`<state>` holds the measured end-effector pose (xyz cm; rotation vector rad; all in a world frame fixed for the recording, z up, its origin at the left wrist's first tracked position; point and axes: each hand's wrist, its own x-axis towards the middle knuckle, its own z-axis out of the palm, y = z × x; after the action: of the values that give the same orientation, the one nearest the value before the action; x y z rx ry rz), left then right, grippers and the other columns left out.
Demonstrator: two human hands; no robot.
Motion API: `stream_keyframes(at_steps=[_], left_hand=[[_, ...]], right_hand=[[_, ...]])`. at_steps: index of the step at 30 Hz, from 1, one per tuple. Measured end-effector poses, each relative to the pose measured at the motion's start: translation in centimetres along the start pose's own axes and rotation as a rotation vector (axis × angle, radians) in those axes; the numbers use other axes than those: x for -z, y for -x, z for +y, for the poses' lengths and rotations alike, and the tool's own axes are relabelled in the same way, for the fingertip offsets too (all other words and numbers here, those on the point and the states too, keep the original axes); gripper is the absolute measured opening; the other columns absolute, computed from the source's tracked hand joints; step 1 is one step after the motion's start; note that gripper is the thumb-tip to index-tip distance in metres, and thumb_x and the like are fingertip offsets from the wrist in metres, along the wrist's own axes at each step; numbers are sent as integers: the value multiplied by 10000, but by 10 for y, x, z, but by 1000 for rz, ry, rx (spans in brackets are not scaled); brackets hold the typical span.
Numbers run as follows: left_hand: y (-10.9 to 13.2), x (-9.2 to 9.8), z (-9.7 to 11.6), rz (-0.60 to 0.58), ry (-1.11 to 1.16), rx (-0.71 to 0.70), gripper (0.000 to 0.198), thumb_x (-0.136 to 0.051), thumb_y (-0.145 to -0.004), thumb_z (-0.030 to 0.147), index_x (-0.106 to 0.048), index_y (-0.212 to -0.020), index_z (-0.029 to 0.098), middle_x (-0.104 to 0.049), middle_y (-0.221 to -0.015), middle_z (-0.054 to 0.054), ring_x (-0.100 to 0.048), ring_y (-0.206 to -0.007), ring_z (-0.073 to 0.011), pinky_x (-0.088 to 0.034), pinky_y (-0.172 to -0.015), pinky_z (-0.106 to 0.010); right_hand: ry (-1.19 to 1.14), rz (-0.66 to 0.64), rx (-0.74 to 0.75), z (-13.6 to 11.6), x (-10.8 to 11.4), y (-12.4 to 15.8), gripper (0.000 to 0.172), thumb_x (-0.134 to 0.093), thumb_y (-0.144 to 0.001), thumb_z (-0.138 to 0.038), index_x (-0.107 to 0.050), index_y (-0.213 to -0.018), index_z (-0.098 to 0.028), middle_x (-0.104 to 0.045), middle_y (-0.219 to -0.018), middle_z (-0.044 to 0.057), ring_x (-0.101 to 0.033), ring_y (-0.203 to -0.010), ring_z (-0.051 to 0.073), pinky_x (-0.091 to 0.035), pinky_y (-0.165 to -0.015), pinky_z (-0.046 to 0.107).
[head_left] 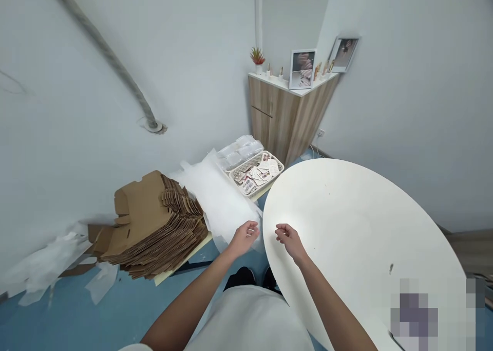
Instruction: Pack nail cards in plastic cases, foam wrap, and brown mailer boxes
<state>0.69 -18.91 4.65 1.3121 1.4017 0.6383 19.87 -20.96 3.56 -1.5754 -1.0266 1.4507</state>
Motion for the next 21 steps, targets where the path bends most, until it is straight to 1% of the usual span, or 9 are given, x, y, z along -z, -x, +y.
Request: stream_keyframes(at_steps=[3,6,9,12,15,17,18,19,21], left_hand=[[-17,13,0,31,-27,20,326,-564,-730,378,-567,-986,178,-625,-967,-91,-597,-843,-185,-489,-732,-315],[-40,27,-2,58,-49,33,305,-572,-733,366,-571,-982,189,-604,-1053,-95,-600,-868,-187,-492,-752,-326],[-69,43,-7,82,-84,42,309,-566,-748,359,-568,-1007,192,-585,-1108,-98,-597,-908,-198,-495,-760,-331],[-103,61,-10,94,-177,48,334,-561,-757,342,-557,-1053,185,-588,-1118,-101,-588,-948,-219,-487,-784,-343],[-138,78,-11,70,-294,9,367,-545,-774,321,-536,-1112,178,-577,-1151,-102,-575,-984,-232,-467,-827,-352],[-160,86,-11,21,-376,-18,371,-525,-791,304,-525,-1140,178,-576,-1160,-95,-571,-995,-226,-455,-851,-342],[-171,88,-11,-7,-429,-30,367,-514,-799,289,-521,-1148,176,-580,-1157,-90,-567,-1004,-222,-447,-863,-337],[-182,89,-11,-29,-488,-43,359,-500,-808,271,-521,-1150,167,-583,-1152,-90,-560,-1016,-220,-438,-877,-336],[-200,89,-12,-75,-607,-83,337,-471,-821,233,-525,-1143,151,-588,-1140,-94,-537,-1055,-220,-413,-909,-337]], right_hand=[[80,-45,22,-3,-8,-30,275,-563,-699,-384,-608,-912,-216,-633,-809,29,-589,-697,160,-476,-673,332],[152,-48,57,-9,-21,-61,290,-556,-696,-370,-610,-941,-223,-641,-909,40,-589,-786,171,-470,-743,345],[211,-45,68,-16,-38,-90,307,-539,-706,-345,-602,-982,-227,-632,-989,43,-587,-850,181,-462,-788,357],[289,-11,84,-23,-58,-117,311,-544,-706,-312,-606,-1000,-236,-636,-990,36,-580,-894,198,-443,-832,378],[355,7,82,-31,-78,-140,308,-552,-709,-284,-605,-1011,-251,-625,-1035,30,-568,-950,206,-435,-854,370],[399,3,41,-38,-90,-152,333,-548,-717,-275,-584,-1047,-247,-608,-1074,33,-581,-917,192,-453,-822,347],[416,-8,3,-42,-96,-157,356,-542,-725,-276,-565,-1078,-235,-606,-1072,40,-597,-859,179,-467,-786,333],[423,-26,-44,-46,-101,-162,387,-533,-735,-280,-538,-1117,-217,-610,-1052,50,-608,-781,162,-480,-737,316],[402,-74,-144,-53,-109,-169,455,-510,-762,-288,-466,-1200,-174,-635,-947,61,-605,-630,129,-489,-638,281]])
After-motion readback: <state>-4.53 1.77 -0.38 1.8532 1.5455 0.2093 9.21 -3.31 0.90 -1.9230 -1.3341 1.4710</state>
